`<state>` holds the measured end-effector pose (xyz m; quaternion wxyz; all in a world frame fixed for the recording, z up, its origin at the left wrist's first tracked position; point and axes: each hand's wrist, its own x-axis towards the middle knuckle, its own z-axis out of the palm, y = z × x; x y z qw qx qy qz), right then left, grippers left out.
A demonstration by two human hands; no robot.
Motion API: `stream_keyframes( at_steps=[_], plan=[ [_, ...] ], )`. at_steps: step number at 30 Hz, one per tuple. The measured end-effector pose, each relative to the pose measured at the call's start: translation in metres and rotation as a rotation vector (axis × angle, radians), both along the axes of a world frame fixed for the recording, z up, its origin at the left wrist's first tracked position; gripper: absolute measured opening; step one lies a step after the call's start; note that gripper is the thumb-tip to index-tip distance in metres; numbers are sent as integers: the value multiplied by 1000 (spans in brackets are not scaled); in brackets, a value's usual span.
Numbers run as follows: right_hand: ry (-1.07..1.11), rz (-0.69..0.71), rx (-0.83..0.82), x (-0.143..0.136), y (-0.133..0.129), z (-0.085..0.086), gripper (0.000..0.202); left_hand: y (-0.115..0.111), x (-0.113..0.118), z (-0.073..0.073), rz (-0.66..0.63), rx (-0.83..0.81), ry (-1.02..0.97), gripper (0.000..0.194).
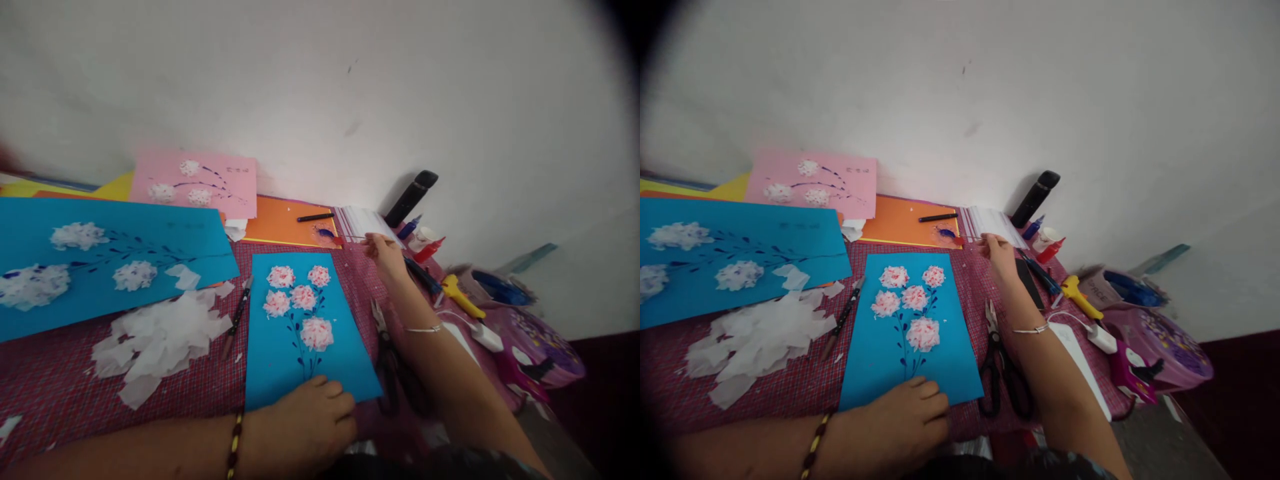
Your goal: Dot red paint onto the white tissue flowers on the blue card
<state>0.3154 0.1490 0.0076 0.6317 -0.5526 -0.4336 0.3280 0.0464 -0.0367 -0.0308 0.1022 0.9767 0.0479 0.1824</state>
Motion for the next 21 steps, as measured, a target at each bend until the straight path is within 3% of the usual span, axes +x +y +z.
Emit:
stream_keyframes(
  at_steps=[4, 9, 13, 21],
  plan=[
    [13, 51, 70, -5, -45, 13, 33, 2, -2, 7, -22, -37, 65, 12],
    [-12, 137, 112, -27, -84, 14, 28, 5, -2, 14, -49, -87, 119, 7],
    [-53, 217, 102, -44, -98, 10, 30, 6, -2, 18, -64, -108, 171, 5],
    [-357, 323, 109, -57, -110, 13, 40, 8, 0, 21, -75, -121, 236, 7]
  ],
)
